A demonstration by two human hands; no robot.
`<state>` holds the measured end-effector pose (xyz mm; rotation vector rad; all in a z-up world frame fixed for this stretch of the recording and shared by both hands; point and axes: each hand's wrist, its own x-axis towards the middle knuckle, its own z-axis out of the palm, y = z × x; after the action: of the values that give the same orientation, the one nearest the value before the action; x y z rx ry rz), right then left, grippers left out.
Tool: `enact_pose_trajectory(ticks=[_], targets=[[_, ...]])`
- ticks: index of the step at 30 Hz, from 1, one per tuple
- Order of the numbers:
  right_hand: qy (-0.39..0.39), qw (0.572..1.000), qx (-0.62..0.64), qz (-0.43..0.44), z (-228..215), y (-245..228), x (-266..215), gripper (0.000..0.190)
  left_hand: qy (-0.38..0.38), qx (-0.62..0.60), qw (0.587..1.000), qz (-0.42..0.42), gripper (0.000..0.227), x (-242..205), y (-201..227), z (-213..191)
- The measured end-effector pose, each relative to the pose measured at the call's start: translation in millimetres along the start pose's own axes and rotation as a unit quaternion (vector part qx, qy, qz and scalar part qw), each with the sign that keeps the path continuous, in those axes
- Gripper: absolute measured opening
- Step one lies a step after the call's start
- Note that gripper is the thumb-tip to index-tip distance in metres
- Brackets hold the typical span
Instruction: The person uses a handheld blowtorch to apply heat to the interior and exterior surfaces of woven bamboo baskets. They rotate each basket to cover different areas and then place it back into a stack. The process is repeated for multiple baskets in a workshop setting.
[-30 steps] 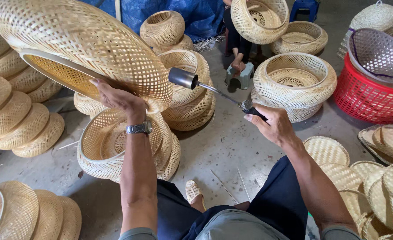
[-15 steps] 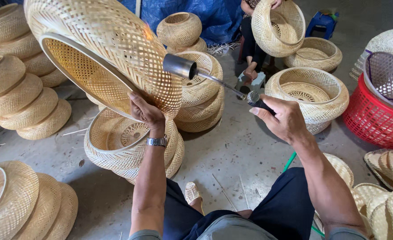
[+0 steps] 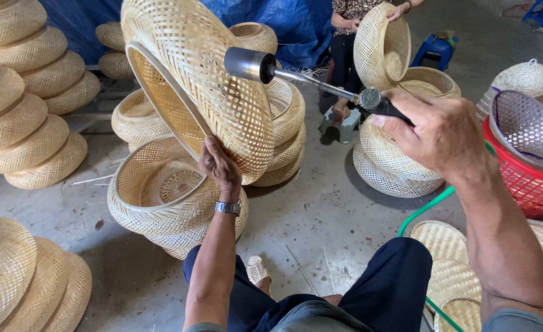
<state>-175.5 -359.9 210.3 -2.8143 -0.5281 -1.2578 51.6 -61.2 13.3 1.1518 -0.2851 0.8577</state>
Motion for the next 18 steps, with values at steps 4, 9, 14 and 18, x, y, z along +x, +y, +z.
enact_pose_trajectory(ticks=[4, 9, 14, 18], targets=[[0.007, 0.997, -0.025, -0.078, -29.2, -6.1, 21.5, 0.033, 0.003, -0.009, 1.0, -0.007, 0.045, -14.2, -6.8, 9.2], [-0.021, 0.988, -0.14, -0.063, -55.2, 11.4, 51.4, 0.033, -0.029, -0.039, 0.998, -0.027, 0.046, -36.7, -18.6, 8.8], [-0.006, 0.986, -0.144, -0.086, -60.2, 20.9, 71.3, 0.037, -0.031, -0.019, 0.998, -0.055, 0.041, -54.6, -30.8, 5.4], [-0.053, 0.981, -0.177, -0.055, -56.6, 23.4, 69.6, 0.034, -0.044, 0.006, 0.997, -0.056, 0.04, -69.3, -36.8, -2.6]])
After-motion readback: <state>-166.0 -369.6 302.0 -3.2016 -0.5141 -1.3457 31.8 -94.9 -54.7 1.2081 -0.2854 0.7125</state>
